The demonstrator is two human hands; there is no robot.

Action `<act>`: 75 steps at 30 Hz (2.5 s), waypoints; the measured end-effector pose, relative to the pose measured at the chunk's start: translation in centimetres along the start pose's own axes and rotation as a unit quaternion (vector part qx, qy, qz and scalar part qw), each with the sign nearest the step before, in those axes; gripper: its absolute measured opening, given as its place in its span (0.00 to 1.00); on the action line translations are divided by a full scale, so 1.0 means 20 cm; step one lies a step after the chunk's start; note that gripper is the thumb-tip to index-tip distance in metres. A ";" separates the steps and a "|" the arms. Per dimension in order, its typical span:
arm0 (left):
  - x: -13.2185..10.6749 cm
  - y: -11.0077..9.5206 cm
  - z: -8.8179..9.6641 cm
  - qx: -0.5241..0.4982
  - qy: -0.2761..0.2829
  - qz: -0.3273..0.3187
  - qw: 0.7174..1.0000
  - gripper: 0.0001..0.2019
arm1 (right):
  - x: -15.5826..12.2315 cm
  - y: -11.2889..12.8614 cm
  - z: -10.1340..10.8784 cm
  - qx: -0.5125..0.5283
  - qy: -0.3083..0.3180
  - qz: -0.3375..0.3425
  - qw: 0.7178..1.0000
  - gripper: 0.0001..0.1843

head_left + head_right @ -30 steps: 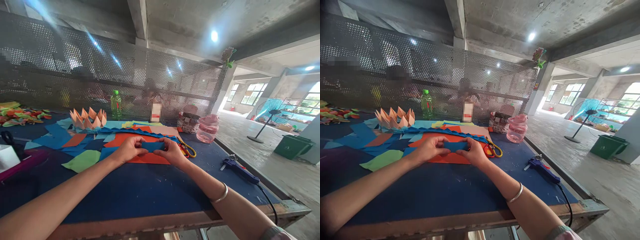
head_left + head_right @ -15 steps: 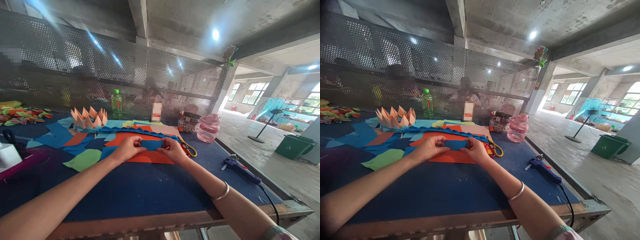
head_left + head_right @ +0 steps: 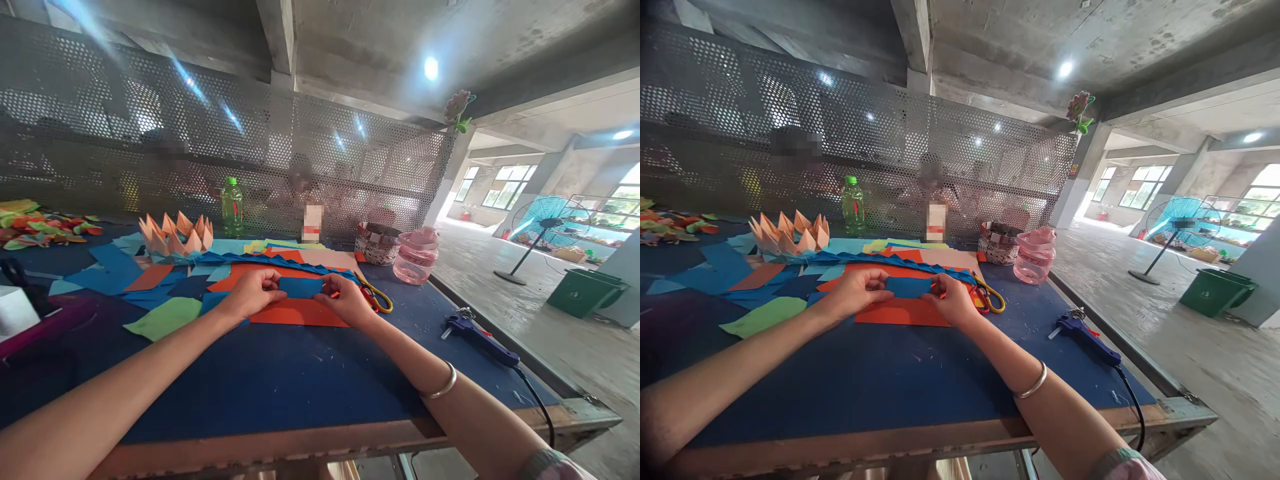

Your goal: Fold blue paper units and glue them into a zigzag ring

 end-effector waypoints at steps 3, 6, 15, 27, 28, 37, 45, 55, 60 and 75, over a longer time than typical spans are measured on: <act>-0.01 -0.01 0.00 0.006 -0.004 0.011 1.000 0.19 | 0.00 0.00 0.00 0.002 -0.001 -0.007 1.000 0.12; -0.02 -0.03 0.00 0.002 -0.012 0.002 1.000 0.19 | 0.01 -0.02 0.00 0.009 -0.003 -0.019 1.000 0.11; -0.07 -0.01 -0.09 -0.147 0.072 0.071 0.984 0.20 | 0.00 -0.01 -0.03 0.063 0.000 -0.011 0.998 0.16; -0.08 0.02 -0.09 -0.213 0.049 0.122 0.968 0.13 | -0.03 0.04 -0.03 0.109 -0.010 0.015 0.994 0.12; -0.09 0.02 -0.09 -0.211 0.046 0.124 0.969 0.13 | -0.03 0.05 -0.02 0.103 -0.022 0.018 0.994 0.13; -0.11 0.03 -0.14 -0.181 0.091 0.116 0.972 0.15 | -0.05 0.11 -0.02 0.050 -0.018 0.042 0.998 0.14; -0.12 -0.01 -0.15 -0.282 0.144 0.145 0.937 0.14 | -0.05 0.15 0.00 -0.062 -0.022 0.110 0.992 0.18; -0.13 -0.01 -0.21 -0.286 0.202 0.150 0.925 0.11 | -0.06 0.22 0.03 -0.114 -0.038 0.153 0.981 0.18; -0.13 0.00 -0.22 -0.284 0.212 0.130 0.926 0.10 | -0.07 0.25 0.04 -0.123 -0.045 0.159 0.978 0.17; -0.14 -0.07 -0.25 -0.184 0.218 0.027 0.958 0.23 | -0.07 0.23 0.04 -0.090 -0.056 0.166 0.980 0.17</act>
Point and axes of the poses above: each hand's wrist, its own x-axis towards the middle knuckle, its own z-axis out of the back of the hand, y = z × x, the point moved 9 cm from there along x, towards the middle knuckle, and after that the axes turned 3 degrees about z, right-handed, at the moved point
